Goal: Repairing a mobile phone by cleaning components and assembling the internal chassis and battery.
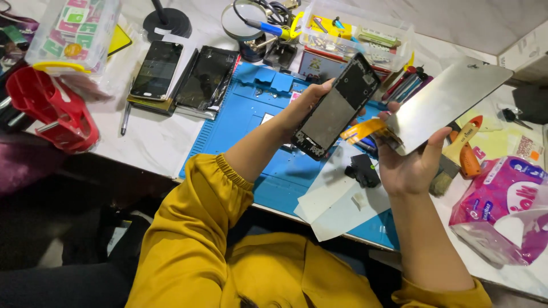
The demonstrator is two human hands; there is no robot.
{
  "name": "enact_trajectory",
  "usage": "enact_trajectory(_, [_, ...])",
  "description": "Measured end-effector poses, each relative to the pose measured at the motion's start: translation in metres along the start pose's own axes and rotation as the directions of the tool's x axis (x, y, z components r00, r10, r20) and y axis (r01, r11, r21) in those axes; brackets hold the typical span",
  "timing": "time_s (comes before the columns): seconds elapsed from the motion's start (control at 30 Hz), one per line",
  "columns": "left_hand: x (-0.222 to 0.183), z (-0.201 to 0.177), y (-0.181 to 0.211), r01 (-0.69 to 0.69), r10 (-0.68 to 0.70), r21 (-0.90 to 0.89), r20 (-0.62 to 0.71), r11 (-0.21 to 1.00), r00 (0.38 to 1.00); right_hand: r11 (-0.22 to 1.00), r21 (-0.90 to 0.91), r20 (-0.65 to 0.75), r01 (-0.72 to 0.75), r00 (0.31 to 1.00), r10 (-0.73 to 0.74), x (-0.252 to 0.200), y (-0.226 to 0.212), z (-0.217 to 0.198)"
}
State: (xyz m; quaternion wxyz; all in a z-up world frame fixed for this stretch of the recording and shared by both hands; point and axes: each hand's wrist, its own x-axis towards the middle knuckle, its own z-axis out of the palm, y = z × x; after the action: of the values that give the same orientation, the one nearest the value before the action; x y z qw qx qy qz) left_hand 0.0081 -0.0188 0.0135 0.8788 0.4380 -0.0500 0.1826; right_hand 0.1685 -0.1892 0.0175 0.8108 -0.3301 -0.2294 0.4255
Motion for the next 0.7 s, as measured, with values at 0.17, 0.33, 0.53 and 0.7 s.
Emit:
enact_trajectory(0.17, [-0.002, -0.006, -0.002, 0.089, -0.090, -0.017, -0.057, 0.996, 0.994, 0.994, 0.073, 0.021, 0.076, 0.997, -0.078, 0.001, 0.000, -0.003])
enact_trajectory(0.33, [0.001, -0.009, -0.007, -0.034, 0.036, -0.128, 0.012, 0.991, 0.999, 0.995, -0.015, 0.049, 0.096, 0.994, -0.096, 0.002, 0.002, -0.006])
enact_trajectory(0.53, [-0.006, 0.001, 0.001, -0.278, 0.276, -0.097, -0.035, 0.956, 0.961, 0.989, -0.037, 0.128, 0.140, 0.983, -0.134, 0.003, 0.012, -0.017])
enact_trajectory(0.7, [-0.008, 0.002, 0.001, -0.429, 0.437, -0.124, 0.048, 0.895, 0.898, 0.960, -0.145, 0.179, 0.239, 0.961, -0.212, 0.006, 0.018, -0.033])
